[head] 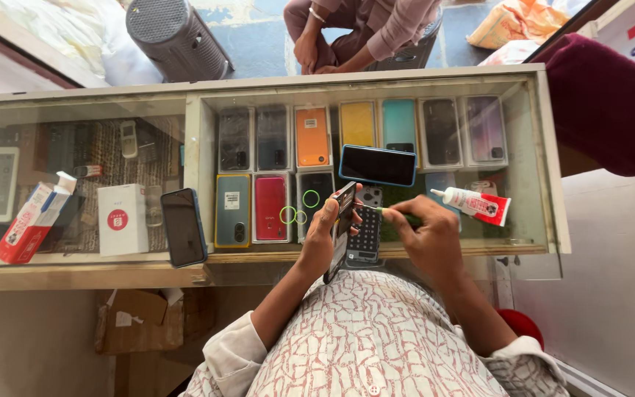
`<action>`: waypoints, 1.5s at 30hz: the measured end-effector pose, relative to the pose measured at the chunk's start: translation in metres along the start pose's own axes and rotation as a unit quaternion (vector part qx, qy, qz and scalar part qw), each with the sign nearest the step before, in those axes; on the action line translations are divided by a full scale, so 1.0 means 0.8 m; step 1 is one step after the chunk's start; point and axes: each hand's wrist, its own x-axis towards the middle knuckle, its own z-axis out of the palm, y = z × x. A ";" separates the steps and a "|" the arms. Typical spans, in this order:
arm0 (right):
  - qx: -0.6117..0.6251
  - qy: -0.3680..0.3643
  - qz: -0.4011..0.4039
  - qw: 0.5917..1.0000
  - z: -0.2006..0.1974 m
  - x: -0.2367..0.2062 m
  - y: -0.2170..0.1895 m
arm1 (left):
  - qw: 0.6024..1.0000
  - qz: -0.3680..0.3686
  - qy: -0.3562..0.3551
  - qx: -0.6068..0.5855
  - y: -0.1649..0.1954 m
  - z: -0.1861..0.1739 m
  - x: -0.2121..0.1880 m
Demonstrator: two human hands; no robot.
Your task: The person holds a disassembled mobile phone and uses a small screwdriver to manipulate internal components. The person repeatedly turns the phone over and adjusts parts inside the chassis while working at a glass display counter.
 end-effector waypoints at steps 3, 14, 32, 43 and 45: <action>-0.035 -0.056 0.074 0.995 -0.002 -0.003 -0.005 | 1.000 0.004 0.005 0.012 -0.001 0.002 -0.001; 0.031 -0.012 0.021 0.999 -0.008 -0.019 0.001 | 0.999 -0.027 -0.004 -0.019 -0.009 0.009 -0.015; 0.272 -0.082 0.187 0.940 -0.009 -0.042 0.071 | 0.977 -0.029 0.042 -0.207 -0.003 0.020 -0.012; 0.596 -0.179 0.335 0.707 0.064 -0.086 0.097 | 0.935 0.088 0.108 -0.327 0.022 0.040 -0.013; 0.570 -0.185 0.314 0.736 0.070 -0.083 0.100 | 0.944 0.090 0.115 -0.297 0.025 0.040 -0.016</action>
